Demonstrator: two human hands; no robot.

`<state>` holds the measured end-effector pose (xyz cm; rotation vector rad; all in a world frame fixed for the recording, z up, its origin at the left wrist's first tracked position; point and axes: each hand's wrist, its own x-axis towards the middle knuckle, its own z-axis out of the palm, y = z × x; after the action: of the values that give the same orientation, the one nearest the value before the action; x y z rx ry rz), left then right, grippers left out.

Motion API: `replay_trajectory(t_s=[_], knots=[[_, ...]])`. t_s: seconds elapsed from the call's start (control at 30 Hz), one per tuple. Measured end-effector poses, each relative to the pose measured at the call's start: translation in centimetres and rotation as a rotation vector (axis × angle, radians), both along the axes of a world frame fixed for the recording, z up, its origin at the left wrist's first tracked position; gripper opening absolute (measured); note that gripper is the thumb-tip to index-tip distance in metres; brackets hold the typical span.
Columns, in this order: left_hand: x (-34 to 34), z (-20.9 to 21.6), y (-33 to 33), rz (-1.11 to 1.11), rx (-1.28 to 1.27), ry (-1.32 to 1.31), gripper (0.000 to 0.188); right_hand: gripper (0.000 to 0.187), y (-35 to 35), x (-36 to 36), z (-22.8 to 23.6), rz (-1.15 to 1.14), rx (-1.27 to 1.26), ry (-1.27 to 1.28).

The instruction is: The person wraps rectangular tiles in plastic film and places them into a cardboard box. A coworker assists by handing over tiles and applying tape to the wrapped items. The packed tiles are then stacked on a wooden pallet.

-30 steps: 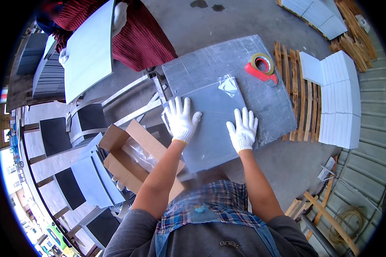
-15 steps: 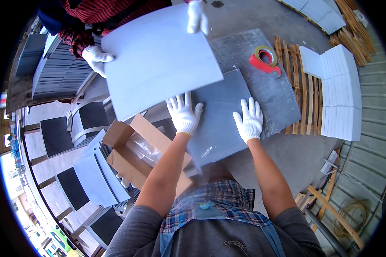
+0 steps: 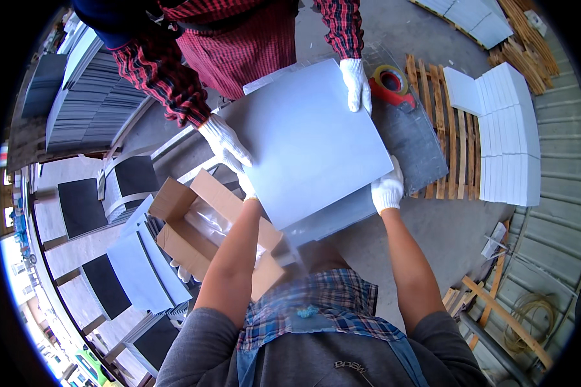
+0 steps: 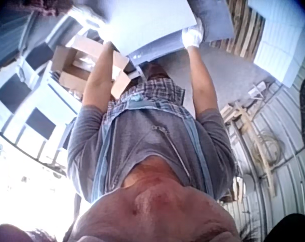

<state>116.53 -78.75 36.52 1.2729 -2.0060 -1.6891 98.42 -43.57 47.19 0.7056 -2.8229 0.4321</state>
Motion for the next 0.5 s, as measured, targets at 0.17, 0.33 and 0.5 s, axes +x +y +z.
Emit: replay_trajectory(t_s=[0.17,0.33,0.5], knots=[[0.8,-0.6,-2.6,0.046,0.329,0.058,0.030,0.048,2.6,0.9,0.5,-0.363,-0.280,-0.202],[1.9,0.0,-3.0,0.055,0.713,0.184,0.025,0.047,4.1,2.0,-0.7,-0.433,-0.218,-0.155],[2.7,4.3,1.6,0.184,0.642,0.058,0.042,0.044,4.1,5.6,1.8,-0.632,-0.175,-0.194]])
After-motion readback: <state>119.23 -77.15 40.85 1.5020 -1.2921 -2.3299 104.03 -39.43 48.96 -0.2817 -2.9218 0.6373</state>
